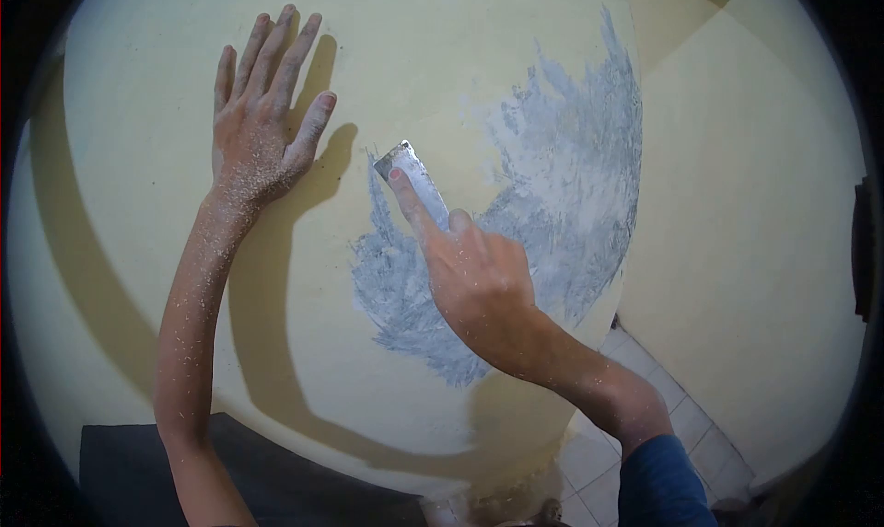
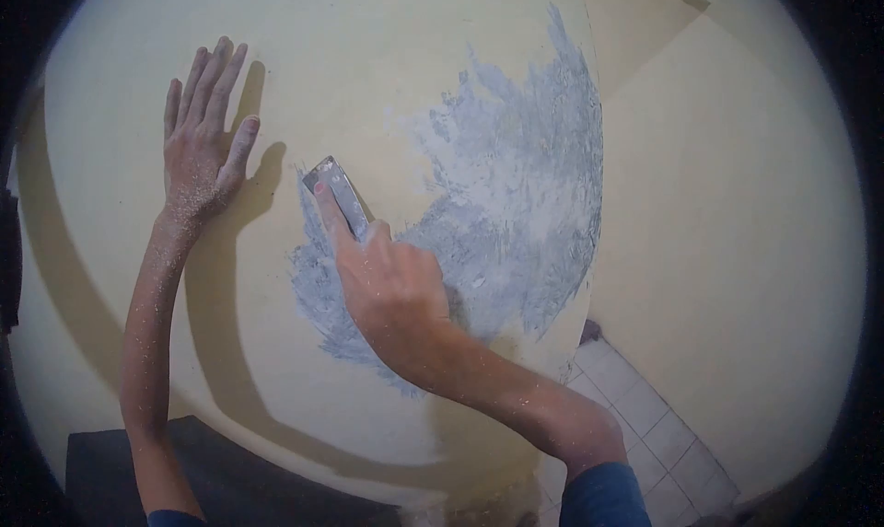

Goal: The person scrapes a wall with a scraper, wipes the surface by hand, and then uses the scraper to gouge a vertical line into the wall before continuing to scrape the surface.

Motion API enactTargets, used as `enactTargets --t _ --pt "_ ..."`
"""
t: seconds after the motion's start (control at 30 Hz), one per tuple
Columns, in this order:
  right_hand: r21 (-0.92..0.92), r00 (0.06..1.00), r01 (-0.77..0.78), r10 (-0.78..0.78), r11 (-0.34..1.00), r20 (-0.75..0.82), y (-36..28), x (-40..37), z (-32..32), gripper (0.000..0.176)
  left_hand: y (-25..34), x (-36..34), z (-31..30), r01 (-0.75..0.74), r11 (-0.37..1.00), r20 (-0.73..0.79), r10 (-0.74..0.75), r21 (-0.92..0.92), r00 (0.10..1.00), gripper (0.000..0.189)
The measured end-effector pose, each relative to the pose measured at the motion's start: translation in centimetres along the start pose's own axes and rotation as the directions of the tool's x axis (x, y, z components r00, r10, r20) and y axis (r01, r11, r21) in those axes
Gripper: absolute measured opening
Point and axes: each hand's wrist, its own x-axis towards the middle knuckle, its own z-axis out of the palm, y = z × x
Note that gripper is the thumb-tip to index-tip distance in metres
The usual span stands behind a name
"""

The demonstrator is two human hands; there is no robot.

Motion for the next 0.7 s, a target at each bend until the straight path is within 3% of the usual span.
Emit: enactTargets --t 0.13,0.23,0.33,0.43,0.63,0.7 --pt "0.116 0.96 -0.191 0.161 0.975 0.231 -0.9 1.4 -0.7 0.08 -0.5 -0.3 0.1 -0.014 1.0 -0.016 0.014 -0.013 1.0 0.063" --pt "-0.037 0.889 -0.241 0.236 0.97 0.392 -1.7 3.5 -1.3 0.075 -0.3 -0.2 0.1 -0.026 0.999 -0.018 0.025 -0.021 1.0 0.063" --pt "0.086 0.883 -0.276 0.217 0.957 0.416 -1.2 1.6 -1.0 0.082 -0.8 -0.5 0.0 -0.022 0.999 -0.03 0.021 -0.035 0.999 0.063" --pt "0.089 0.913 -0.28 0.236 0.956 0.334 -1.5 3.3 -0.5 0.082 -0.5 -0.5 -0.1 -0.024 0.999 -0.025 0.023 -0.033 0.999 0.061" --pt "0.036 0.822 -0.287 0.227 0.957 0.522 -1.1 2.1 -1.6 0.076 -0.5 -0.4 -0.6 -0.025 0.999 0.004 0.025 -0.029 1.0 0.061" --pt "0.064 0.885 -0.292 0.245 0.954 0.396 -1.5 3.1 -1.1 0.078 -0.4 -0.3 -0.3 -0.022 0.999 0.006 0.023 -0.039 1.0 0.063"
